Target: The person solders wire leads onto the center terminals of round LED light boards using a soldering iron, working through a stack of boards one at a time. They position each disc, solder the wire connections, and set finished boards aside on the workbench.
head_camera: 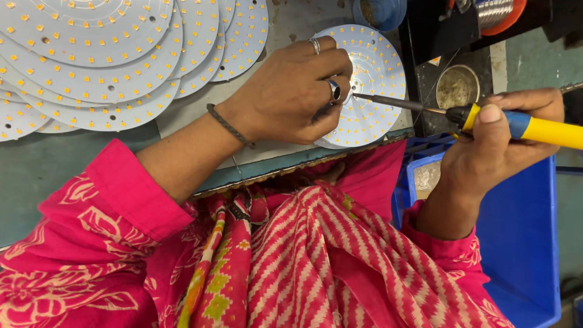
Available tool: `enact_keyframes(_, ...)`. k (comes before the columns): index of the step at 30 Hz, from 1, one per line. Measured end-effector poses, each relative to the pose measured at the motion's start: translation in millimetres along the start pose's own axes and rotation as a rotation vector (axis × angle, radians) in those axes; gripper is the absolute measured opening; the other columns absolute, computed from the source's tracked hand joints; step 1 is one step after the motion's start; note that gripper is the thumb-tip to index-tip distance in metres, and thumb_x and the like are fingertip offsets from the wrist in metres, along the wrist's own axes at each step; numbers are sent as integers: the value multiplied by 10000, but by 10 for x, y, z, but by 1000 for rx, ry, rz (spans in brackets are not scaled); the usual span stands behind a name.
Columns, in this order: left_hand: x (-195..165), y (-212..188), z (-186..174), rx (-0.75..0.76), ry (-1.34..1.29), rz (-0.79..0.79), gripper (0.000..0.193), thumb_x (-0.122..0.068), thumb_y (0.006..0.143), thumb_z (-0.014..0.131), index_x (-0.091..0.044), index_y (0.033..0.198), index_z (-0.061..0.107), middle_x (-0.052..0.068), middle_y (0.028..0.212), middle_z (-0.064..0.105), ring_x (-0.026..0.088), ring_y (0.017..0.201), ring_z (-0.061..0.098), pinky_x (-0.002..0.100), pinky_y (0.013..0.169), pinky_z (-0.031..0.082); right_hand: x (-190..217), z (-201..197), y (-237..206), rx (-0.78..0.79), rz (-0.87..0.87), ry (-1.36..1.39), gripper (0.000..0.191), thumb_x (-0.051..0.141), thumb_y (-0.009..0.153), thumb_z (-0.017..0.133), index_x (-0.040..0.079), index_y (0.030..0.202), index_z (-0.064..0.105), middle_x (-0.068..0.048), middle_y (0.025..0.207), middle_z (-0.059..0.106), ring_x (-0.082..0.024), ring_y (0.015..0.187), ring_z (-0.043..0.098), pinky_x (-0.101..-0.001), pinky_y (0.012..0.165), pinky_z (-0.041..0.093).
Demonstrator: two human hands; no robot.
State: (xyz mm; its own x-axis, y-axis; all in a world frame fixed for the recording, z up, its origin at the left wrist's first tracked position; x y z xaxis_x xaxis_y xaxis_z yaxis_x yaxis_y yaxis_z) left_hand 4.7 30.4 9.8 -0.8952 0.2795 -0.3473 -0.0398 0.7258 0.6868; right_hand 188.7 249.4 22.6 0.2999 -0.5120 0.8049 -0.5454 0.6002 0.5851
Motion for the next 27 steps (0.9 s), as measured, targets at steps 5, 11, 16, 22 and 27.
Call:
enact_keyframes(5,6,3,1,0,-3,-2,153,-129,849,746,-69,852,605,58,1041,570,283,1020,585,407,844,516,-61,-10,-1,34,-12,3,322,172,1062,806,-18,1035,547,-65,861,505,-131,698,441,-229,662,363)
enact_keyframes(11,11,1,16,-17,14,10,136,-113,857,735,-46,865,618,63,1049,565,280,1031,585,405,843,513,-49,16,34,56,-10,-1,313,162,1056,791,-19,1036,536,-63,864,505,-131,702,442,-231,663,360)
enact_keyframes(16,27,-10,42,-1,32,15,152,-134,873,752,-52,908,629,58,1035,570,275,1011,586,406,837,510,24,91,86,29,34,-20,284,159,1002,771,12,1003,528,-46,863,490,-104,668,416,-228,654,374)
enact_keyframes(22,35,-14,54,-16,54,20,156,-151,867,755,-46,863,639,60,1032,570,274,1023,586,396,846,515,29,97,95,73,7,-37,304,148,1042,783,-13,1006,527,-56,869,476,-122,702,431,-227,661,359)
enact_keyframes(27,38,-15,64,-37,71,18,171,-120,942,725,-50,819,629,62,1018,578,272,986,586,398,827,508,-12,54,56,121,-25,-33,340,169,1065,800,-21,1043,519,-74,879,500,-160,740,499,-246,698,415)
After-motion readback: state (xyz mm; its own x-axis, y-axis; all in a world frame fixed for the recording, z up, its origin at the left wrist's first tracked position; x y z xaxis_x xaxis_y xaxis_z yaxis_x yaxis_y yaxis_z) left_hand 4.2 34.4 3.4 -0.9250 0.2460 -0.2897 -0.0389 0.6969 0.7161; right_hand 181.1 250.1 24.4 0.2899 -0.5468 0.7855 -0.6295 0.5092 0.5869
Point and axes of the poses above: each hand's wrist, its own y-axis towards the middle knuckle, its own z-axis out of the palm, x = y × z, the point moved 7 cm from there along y, towards the middle knuckle
